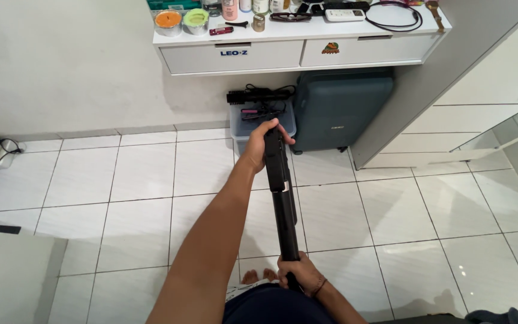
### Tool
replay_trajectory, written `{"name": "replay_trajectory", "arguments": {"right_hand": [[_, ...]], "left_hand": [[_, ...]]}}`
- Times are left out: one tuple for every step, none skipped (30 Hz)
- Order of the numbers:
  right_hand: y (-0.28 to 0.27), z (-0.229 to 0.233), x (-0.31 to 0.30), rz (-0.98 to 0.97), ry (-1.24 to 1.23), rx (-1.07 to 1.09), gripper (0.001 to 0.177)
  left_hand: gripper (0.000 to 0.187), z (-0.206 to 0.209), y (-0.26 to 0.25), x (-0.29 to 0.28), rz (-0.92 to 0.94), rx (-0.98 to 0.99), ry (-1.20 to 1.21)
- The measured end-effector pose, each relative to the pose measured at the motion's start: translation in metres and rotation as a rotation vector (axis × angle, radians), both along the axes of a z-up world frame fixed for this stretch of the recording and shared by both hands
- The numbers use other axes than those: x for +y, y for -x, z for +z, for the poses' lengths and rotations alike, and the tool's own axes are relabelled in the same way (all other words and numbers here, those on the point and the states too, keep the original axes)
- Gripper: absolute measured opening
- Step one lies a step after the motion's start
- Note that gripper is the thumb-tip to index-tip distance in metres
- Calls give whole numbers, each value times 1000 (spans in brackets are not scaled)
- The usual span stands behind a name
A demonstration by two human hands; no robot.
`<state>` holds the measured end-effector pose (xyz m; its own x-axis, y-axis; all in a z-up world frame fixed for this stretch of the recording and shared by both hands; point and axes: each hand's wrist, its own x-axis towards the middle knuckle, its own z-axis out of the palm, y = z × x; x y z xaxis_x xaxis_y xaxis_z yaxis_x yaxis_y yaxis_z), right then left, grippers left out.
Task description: Collapsing a tripod, putting it into a drawer, and lighting decorative candles on a vanity.
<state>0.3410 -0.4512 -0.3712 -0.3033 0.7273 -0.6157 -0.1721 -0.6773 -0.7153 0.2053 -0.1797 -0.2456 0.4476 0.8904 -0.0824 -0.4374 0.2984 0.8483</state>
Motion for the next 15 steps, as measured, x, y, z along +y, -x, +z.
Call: {"name": "replay_trajectory", "arguments": {"right_hand": [[1,0,0,-1,1,0,11],[1,0,-1,-1,-6,0,11],[1,1,-3,0,-12,-1,11],[3,2,-3,0,-14,-1,11],[5,3,-3,-30,-2,13,11],[6,5,-5,-60,11,28,11],[7,3,-4,-59,12,28,11],[7,1,-3,-57,19,13,11],[7,-2,-2,-54,27,-1,11],[7,1,-2,-53,27,-2,11],[8,5,-3,-39,16,-4,10],[8,8,-2,-27,4,-7,10],[7,3,-4,-26,3,-8,10],[6,-2,-4,-41,8,22,11],[6,-7,-5,-56,13,51,11]], "left_hand": [[38,-4,0,0,-1,0,1],[38,-9,-2,0,-16,-26,-4],[39,-14,-3,-1,-31,-53,-9],[39,-15,-3,-4,-31,-53,-10],[39,-15,-3,-6,-37,-53,-8],[40,-16,-3,-9,-42,-51,-4],[40,-16,-3,-11,-42,-51,-4],[39,-17,-4,-13,-46,-54,2],[39,-18,-4,-16,-50,-57,7],[39,-18,-3,-18,-49,-58,7],[38,-19,-2,-20,-52,-75,9],[37,-19,-2,-22,-55,-92,9],[37,-19,-2,-24,-55,-93,8],[35,-19,-1,-25,-54,-107,18],[34,-20,0,-26,-54,-122,29]]}}
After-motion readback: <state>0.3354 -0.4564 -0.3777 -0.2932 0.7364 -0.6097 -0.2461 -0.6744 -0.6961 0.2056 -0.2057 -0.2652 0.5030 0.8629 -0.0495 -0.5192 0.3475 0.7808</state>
